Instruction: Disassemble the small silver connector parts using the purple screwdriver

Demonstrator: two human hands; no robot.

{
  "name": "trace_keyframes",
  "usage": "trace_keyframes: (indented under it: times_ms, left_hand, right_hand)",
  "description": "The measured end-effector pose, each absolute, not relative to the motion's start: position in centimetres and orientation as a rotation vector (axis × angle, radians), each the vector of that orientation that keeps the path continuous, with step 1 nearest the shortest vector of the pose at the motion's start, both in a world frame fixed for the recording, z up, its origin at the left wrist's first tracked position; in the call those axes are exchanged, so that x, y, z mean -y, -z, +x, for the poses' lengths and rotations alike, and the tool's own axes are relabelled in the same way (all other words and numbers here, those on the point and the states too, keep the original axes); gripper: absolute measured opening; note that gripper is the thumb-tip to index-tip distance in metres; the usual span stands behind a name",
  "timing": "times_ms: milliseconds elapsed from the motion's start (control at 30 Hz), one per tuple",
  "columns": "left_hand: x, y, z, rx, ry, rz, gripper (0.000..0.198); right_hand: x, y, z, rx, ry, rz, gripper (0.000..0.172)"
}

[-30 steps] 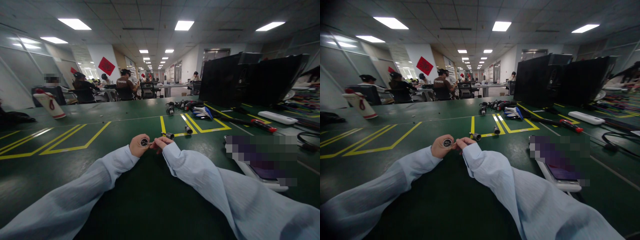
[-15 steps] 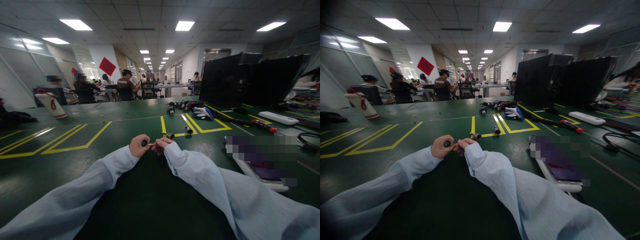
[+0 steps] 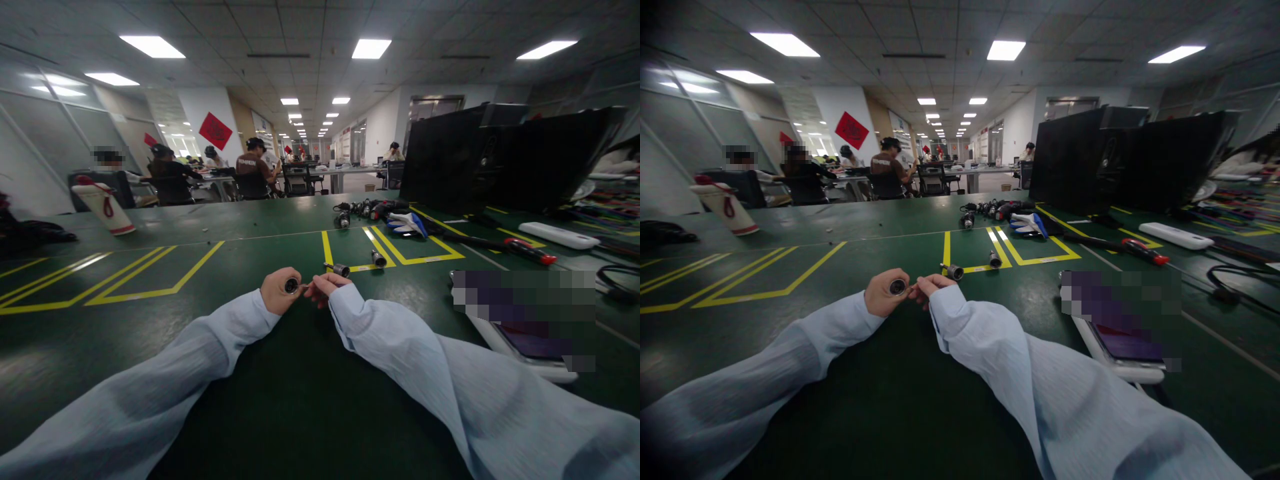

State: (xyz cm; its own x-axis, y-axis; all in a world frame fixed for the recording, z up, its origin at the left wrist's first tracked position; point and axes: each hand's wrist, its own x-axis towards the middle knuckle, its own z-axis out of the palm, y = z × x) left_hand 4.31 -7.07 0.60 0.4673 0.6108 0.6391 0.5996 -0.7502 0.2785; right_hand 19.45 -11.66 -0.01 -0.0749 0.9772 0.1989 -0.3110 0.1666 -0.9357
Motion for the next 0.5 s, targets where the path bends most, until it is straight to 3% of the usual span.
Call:
trace_keyframes:
  times_ms: [500]
  left_hand:
    - [7.31,-0.80,4.52,-1.047,-1.149,2.630,0.020]
  right_hand:
    - [12.16,-0.06,19.31,1.198,-1.135,-0.787,0.028]
